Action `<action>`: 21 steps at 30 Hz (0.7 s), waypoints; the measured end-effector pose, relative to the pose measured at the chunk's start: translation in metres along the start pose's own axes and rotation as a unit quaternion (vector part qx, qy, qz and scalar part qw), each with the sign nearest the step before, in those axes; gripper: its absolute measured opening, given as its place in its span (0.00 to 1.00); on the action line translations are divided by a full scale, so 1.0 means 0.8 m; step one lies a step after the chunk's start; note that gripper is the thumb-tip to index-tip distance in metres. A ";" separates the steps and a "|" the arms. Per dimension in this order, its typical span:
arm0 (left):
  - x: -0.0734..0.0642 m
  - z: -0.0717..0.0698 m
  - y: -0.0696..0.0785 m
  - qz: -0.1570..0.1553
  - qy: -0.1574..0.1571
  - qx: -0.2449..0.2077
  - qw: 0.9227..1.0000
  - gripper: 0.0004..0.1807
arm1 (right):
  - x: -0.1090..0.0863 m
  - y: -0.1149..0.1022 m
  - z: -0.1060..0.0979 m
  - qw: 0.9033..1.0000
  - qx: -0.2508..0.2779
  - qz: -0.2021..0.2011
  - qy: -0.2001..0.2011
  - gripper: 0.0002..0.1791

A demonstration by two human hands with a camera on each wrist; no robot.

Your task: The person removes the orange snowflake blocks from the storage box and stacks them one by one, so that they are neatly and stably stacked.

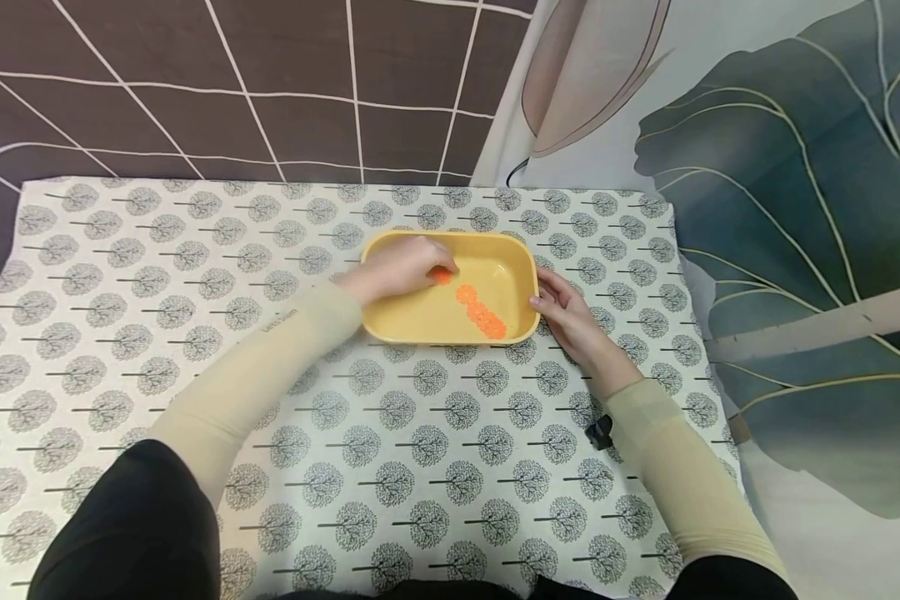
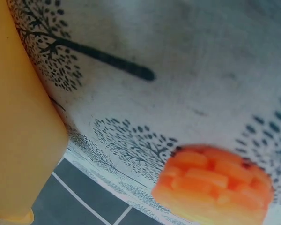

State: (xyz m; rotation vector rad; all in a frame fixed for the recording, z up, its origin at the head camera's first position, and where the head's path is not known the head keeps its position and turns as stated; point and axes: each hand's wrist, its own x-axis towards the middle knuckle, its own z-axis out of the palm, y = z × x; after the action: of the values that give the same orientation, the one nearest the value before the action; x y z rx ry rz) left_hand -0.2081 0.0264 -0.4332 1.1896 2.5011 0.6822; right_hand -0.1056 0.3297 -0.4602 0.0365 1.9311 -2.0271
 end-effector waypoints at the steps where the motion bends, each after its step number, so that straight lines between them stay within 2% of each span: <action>1: 0.000 0.000 0.000 0.002 0.001 0.004 1.000 0.13 | 0.000 0.000 0.000 1.000 0.001 0.001 -0.001 0.37; 8: 0.002 0.003 -0.001 0.018 0.007 0.030 0.999 0.10 | -0.001 -0.002 0.002 1.000 0.012 0.003 0.003 0.37; 15: 0.002 0.002 0.001 0.029 -0.001 0.046 0.999 0.07 | -0.001 -0.002 0.001 1.000 0.011 0.007 0.002 0.38; 21: 0.001 0.001 0.001 0.038 -0.012 0.049 0.998 0.12 | -0.001 -0.003 0.001 1.000 0.015 0.015 0.009 0.39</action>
State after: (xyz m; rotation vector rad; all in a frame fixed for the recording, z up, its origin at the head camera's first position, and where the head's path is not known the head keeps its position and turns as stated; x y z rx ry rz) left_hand -0.2077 0.0279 -0.4339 1.3246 2.5066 0.5662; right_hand -0.1055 0.3288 -0.4573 0.0918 1.8996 -2.0427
